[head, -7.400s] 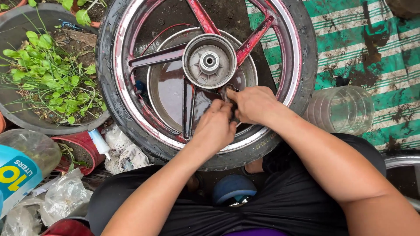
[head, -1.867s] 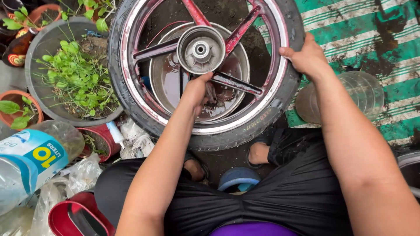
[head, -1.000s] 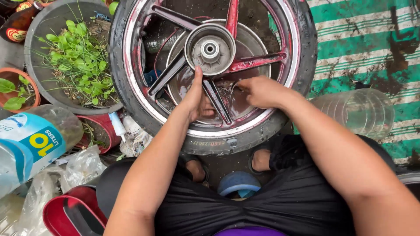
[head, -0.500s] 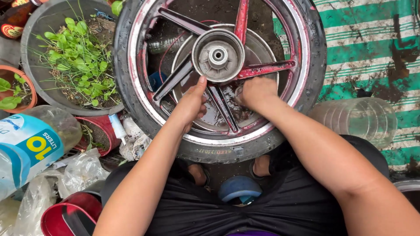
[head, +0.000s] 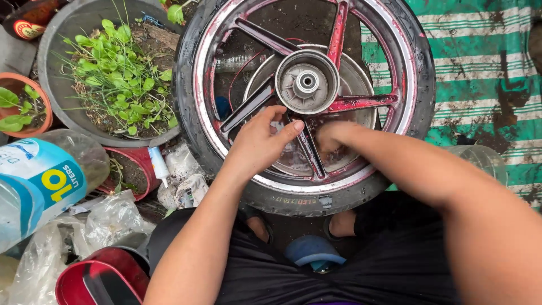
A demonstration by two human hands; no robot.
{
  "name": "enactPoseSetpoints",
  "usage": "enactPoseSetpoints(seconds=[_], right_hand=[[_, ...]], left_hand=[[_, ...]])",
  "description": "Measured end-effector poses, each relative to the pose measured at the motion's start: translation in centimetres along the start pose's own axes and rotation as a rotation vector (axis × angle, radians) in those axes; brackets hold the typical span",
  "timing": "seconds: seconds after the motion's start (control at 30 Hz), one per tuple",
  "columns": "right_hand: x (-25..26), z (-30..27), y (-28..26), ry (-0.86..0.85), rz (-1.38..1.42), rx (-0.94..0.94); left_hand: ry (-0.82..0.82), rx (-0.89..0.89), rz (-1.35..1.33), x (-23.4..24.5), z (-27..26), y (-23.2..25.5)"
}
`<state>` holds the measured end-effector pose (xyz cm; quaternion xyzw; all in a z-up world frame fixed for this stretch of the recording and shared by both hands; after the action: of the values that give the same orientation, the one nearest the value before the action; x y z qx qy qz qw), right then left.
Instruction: Cleaning a motorcycle wheel rim and spokes using a cloth and cleaning liquid
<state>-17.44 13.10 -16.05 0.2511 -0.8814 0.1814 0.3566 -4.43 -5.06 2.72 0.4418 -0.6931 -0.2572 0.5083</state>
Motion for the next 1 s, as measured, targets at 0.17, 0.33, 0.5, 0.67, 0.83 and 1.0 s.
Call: enactPoseSetpoints(seconds=[0.17,0.33,0.5,0.67,0.83,1.0], right_hand=[[3.1,-7.6,2.8,0.15,0.187,0.134],[2.0,-12.0,7.8,0.453,0.815,0.152],[4.6,-14.3,4.6,0.476,0.96,0.268],[4.2,-13.6,6.1,0.504,1.015,0.425],[3.3,-12.6,7.3,0.417,1.191,0.501],[5.8,-14.2,4.5,0.271,0.714,0.258]], left_hand=[[-0.038,-0.073,0.19,-2.2,2.5,-2.5],[-0.056,-0.183,0.17,-5.7,2.9,-0.7],[-0.04,-0.228,-0.05,-9.3,3.1,0.7],[0.054,-0.242,-0.033,-9.2,2.8,1.1],[0.087,-0.219,-0.111,-8.1,5.1,-0.2],[0.103,-0.353,-0.177,-7.1,5.7,1.2]])
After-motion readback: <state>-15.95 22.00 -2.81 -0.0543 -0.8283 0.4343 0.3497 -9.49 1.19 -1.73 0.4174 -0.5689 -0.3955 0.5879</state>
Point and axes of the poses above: each hand's wrist, its own z-axis towards the middle knuckle, its own x-axis out of the back of the hand, y = z × x, the point moved 7 cm from there along z, towards the middle knuckle, and after that the axes turned 2 degrees about z, right-handed, at the moved point
